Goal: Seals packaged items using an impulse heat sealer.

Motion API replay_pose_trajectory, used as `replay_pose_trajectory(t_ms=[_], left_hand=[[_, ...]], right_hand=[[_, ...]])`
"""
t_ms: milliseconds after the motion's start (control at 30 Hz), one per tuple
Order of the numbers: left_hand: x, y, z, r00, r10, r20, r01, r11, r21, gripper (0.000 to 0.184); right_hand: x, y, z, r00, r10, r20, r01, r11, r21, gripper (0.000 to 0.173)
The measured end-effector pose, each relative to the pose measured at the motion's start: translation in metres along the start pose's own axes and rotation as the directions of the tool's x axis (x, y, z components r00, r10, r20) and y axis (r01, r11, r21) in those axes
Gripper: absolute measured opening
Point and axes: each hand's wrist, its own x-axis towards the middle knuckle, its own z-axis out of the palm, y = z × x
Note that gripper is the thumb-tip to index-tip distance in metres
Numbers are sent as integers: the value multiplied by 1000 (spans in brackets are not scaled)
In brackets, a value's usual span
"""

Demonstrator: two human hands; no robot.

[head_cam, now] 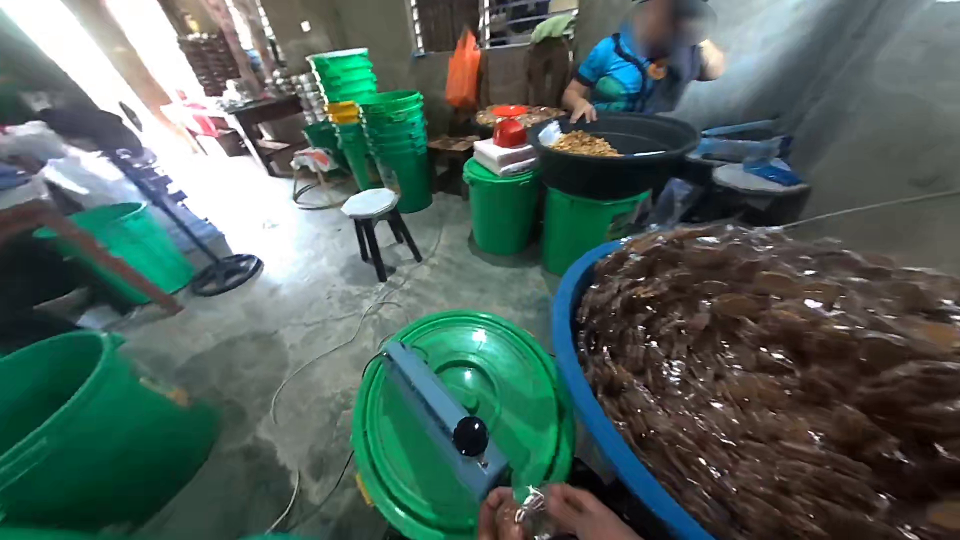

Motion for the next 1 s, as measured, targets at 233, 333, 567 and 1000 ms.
replay_pose_trajectory(t_ms=[233, 333, 567, 1000], left_hand=[[24, 20, -41, 937, 209, -280, -84, 912, 401, 69], [49, 27, -61, 887, 292, -358, -78, 858, 507, 67], [77, 49, -76, 871, 217, -440, -17, 910, 413, 72], [88, 65, -99, 789, 142, -597, 2, 972, 234, 62]], right_hand=[[104, -15, 36, 980, -94, -176, 2, 886, -463, 29], [143, -14, 46, 970, -222, -96, 113, 768, -630, 42], [167, -94, 36, 994, -24, 111, 81, 835, -544, 49], [115, -50, 60, 977, -123, 176, 213, 477, -853, 63]])
